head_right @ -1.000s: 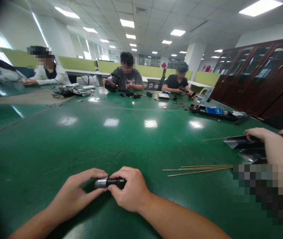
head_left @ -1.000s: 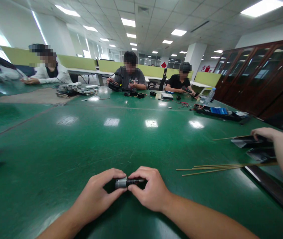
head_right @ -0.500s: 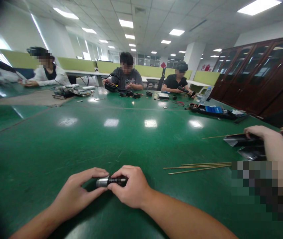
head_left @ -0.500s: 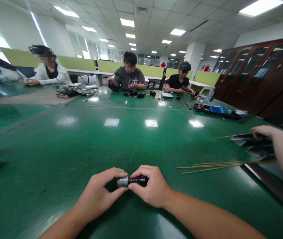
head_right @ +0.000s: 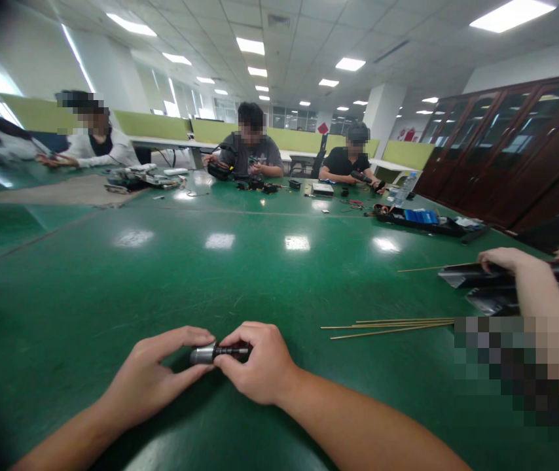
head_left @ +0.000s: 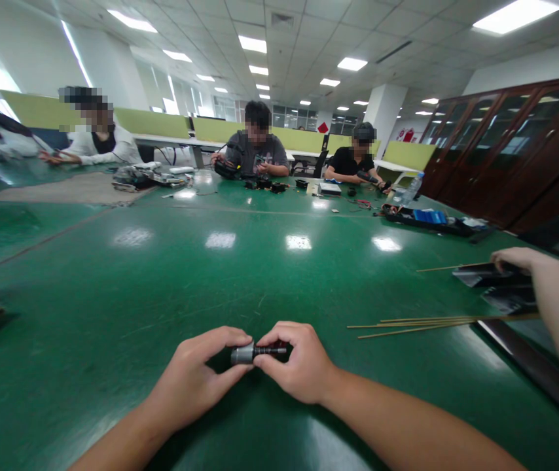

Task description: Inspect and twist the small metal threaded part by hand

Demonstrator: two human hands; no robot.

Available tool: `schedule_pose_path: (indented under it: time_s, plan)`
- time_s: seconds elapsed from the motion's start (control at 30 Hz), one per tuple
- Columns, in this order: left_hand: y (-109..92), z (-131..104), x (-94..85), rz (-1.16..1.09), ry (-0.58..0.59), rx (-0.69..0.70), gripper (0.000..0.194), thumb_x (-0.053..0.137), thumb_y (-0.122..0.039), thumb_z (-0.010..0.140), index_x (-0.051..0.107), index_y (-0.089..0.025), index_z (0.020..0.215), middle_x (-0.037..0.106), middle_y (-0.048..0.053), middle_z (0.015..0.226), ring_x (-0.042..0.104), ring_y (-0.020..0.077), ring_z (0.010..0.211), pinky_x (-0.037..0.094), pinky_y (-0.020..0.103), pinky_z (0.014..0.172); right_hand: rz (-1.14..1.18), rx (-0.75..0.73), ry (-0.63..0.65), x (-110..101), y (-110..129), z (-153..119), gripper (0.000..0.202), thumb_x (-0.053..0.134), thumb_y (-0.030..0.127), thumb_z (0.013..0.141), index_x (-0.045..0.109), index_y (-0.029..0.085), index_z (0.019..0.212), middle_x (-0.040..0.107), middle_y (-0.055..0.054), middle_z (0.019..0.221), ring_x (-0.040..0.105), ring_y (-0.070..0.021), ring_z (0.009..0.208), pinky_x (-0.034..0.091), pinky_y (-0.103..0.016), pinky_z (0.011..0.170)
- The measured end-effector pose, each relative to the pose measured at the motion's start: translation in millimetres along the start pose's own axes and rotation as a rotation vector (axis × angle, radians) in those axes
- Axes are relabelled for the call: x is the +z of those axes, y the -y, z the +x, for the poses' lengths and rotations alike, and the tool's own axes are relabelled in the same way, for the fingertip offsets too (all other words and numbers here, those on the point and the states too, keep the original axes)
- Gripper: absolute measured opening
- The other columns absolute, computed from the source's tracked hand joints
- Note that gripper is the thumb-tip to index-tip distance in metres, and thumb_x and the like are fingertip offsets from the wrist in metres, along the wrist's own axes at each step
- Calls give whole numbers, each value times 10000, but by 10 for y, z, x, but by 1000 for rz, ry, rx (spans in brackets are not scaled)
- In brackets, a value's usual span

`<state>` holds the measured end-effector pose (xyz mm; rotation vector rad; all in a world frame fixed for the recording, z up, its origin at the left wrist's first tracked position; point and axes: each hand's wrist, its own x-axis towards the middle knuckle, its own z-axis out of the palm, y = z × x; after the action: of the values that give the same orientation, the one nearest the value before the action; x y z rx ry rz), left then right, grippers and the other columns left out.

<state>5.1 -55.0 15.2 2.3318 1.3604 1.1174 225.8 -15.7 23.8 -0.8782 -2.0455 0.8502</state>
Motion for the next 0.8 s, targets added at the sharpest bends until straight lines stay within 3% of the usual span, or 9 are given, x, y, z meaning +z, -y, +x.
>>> schedule_pose_path:
  time_s: [0.8]
  plan:
    - [26, -24, -21, 21, -34, 22, 268, 744, -275, 822, 660, -236, 1073, 730, 42, 1045, 706, 185, 960, 585, 288, 861, -14, -17, 1, -7, 18, -16, 85, 732, 243, 806, 746, 206, 881, 704, -17, 787, 649, -165, 712, 469, -279, 686]
